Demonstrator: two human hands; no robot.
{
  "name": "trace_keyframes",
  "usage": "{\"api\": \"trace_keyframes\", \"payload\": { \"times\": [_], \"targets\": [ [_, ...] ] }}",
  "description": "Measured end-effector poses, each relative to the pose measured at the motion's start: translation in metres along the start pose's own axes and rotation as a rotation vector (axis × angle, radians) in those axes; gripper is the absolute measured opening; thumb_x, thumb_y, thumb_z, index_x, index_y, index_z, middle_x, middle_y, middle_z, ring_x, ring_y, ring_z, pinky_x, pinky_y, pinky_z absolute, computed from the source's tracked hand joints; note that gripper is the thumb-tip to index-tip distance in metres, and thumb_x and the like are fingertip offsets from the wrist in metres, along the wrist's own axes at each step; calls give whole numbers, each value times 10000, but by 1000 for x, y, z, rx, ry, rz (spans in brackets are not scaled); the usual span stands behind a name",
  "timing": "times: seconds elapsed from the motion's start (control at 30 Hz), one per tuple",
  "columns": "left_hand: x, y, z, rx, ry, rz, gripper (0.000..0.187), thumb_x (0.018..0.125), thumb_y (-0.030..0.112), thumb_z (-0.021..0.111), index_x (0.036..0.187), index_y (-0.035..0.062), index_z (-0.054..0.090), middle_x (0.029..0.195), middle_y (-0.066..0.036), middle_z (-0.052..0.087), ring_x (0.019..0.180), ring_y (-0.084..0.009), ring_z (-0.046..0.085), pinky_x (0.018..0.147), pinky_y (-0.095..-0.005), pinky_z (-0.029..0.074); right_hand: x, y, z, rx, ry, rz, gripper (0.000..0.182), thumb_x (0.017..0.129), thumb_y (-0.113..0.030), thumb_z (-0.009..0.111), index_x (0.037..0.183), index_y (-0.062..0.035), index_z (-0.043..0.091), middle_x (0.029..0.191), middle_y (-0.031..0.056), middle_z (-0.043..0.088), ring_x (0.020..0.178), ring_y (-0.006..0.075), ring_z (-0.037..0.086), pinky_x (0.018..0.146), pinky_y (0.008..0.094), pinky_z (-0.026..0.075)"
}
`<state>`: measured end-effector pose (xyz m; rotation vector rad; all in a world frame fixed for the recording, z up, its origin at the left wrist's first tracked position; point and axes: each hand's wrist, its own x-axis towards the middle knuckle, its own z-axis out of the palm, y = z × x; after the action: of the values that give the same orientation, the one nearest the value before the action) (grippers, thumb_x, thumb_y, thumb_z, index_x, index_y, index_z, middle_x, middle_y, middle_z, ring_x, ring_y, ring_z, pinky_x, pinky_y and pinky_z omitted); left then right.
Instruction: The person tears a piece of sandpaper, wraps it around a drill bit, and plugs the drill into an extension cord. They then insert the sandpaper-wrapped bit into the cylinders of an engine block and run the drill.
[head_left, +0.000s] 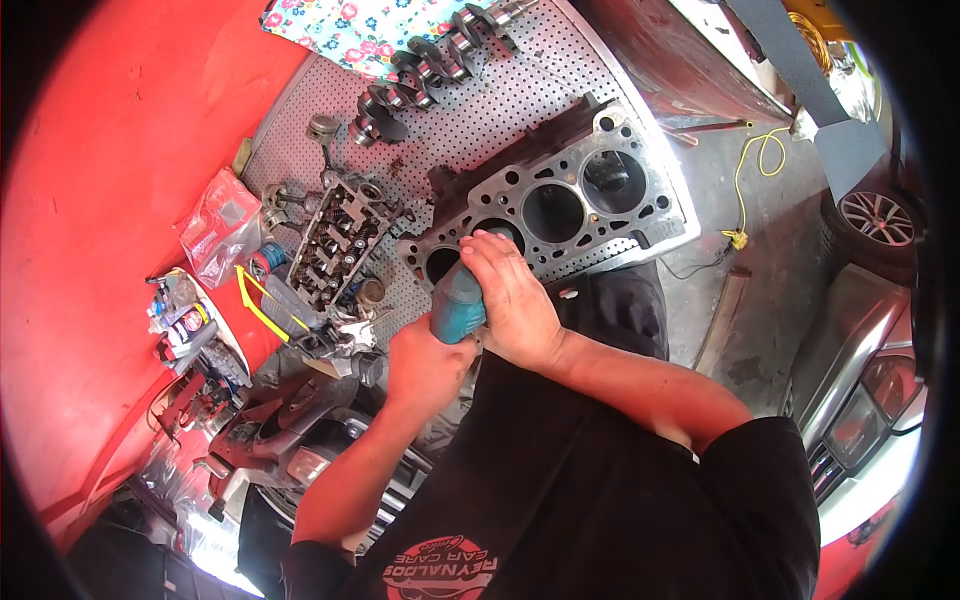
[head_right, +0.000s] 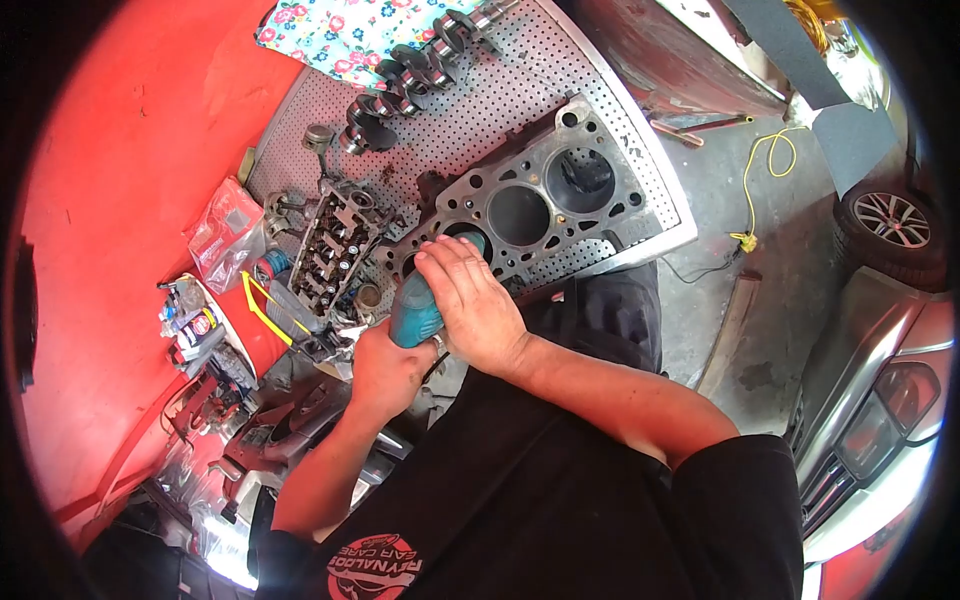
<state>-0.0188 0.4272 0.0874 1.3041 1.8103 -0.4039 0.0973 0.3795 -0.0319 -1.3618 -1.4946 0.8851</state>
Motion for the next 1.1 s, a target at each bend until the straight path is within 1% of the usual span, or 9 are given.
{"api": "trace_keyframes", "payload": {
  "times": [0.1,0.4,0.6,0.7,0.8,0.9,1.0,1.03,1.1],
  "targets": [
    [-2,5,0,-7,-6,-11,323,755,205,692,929,-65,664,766,-234,685,755,-357,718,714,-421,548,0,-3,-1,17,25,-15,752,692,-56,698,1389,36,429,1388,232,484,1338,427,466,1171,549,352],
    [5,9,1,32,-28,19,316,749,208,679,917,-59,659,802,-266,685,800,-421,702,726,-442,551,1,-1,0,28,75,40,763,668,-18,715,1373,27,426,1381,239,480,1347,440,458,1173,556,344],
    [10,16,1,42,-40,6,323,748,213,683,933,-52,665,823,-262,691,821,-416,705,744,-445,547,4,1,-2,16,74,66,740,675,-21,711,1358,17,429,1387,222,483,1354,433,455,1175,594,310],
    [13,8,6,36,6,75,247,748,148,661,878,-61,654,697,-178,677,653,-244,683,653,-384,525,4,0,-5,-50,55,74,731,678,-35,712,1353,10,436,1388,205,491,1358,414,459,1173,580,303],
    [16,7,6,65,5,66,246,748,143,660,881,-63,652,695,-170,675,651,-229,675,652,-382,523,4,-3,-6,-111,58,81,748,698,-70,708,1385,5,422,1401,189,494,1343,388,474,1148,539,323],
    [13,13,1,28,-42,25,318,748,196,674,940,-57,667,823,-269,689,822,-423,703,743,-441,543,2,-8,-7,-167,75,98,735,738,-113,679,1418,7,425,1404,179,507,1321,360,492,1106,510,350],
    [11,0,1,51,-13,38,299,753,179,679,936,-56,666,787,-247,690,762,-375,711,727,-425,543,0,-11,-8,-150,63,34,688,783,-145,627,1428,13,447,1399,175,523,1299,347,507,1083,513,363],
    [7,0,0,28,-22,29,290,756,171,684,936,-56,666,774,-233,689,745,-349,709,721,-415,543,0,-14,-9,-158,58,15,642,799,-151,600,1409,13,482,1386,171,535,1280,341,518,1086,513,370],
    [-1,4,-8,-19,-31,13,274,761,155,692,936,-55,664,748,-205,688,710,-297,704,709,-394,541,1,-20,-10,-152,51,-11,640,801,-151,598,1410,9,482,1386,166,534,1267,341,523,1087,514,377]
  ]
}}
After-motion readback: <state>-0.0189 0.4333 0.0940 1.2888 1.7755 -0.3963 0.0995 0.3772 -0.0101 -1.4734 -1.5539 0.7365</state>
